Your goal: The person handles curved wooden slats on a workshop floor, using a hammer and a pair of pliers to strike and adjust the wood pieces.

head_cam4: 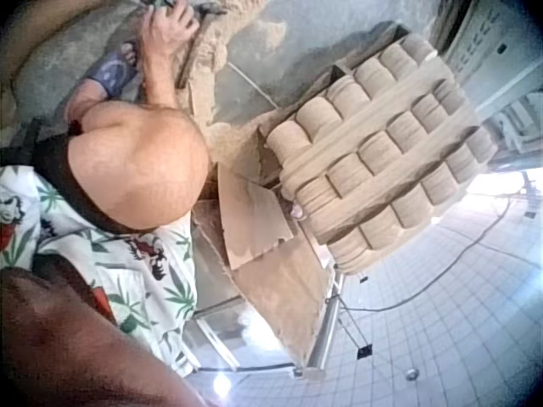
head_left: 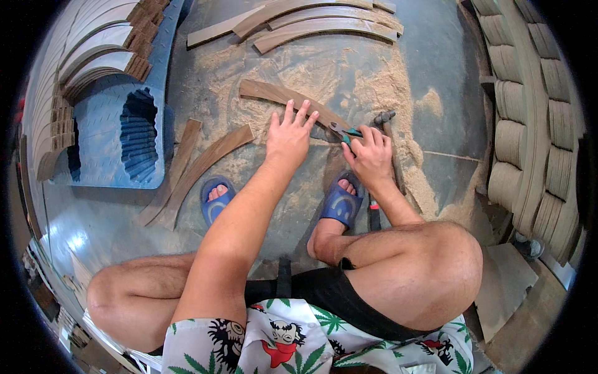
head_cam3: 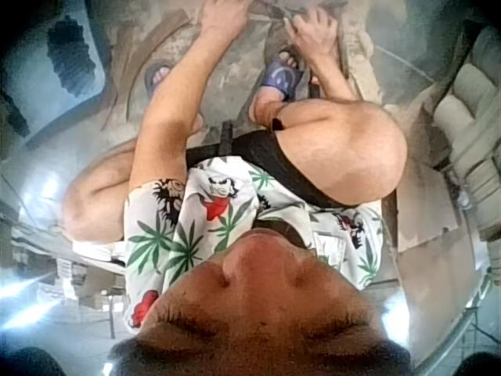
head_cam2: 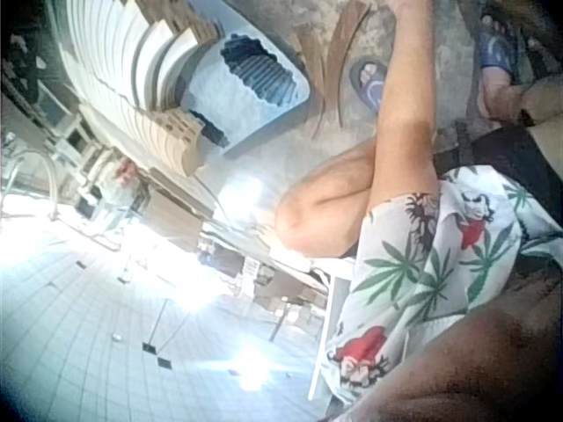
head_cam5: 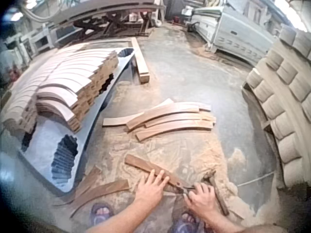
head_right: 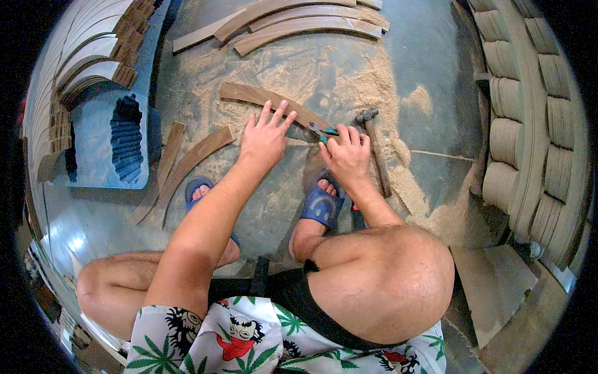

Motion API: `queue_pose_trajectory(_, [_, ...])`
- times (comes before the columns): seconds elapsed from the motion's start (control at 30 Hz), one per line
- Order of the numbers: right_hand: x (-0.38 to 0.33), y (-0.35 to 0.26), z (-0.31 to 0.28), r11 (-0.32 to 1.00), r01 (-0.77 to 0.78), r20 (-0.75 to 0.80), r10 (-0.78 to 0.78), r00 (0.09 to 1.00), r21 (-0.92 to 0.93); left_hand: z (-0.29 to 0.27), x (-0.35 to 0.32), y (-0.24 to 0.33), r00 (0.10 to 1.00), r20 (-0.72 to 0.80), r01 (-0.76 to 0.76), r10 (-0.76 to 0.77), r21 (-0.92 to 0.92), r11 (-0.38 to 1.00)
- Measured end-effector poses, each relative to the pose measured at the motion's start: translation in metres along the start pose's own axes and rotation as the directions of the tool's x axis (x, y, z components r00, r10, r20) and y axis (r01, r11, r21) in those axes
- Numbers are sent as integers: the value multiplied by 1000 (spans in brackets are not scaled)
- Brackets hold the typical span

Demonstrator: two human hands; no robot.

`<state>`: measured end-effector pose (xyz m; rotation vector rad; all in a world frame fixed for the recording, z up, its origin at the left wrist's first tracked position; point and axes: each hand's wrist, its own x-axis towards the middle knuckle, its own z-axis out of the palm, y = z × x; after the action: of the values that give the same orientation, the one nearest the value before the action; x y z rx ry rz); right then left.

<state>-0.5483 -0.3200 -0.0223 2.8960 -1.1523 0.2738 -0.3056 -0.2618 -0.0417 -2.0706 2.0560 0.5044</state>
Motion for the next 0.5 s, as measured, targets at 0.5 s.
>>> queue_pose_trajectory(0.5, [-11, -10, 10, 999, -38, -31, 38, 999, -2, 4, 4, 0, 1000, 18, 13, -15, 88, 996])
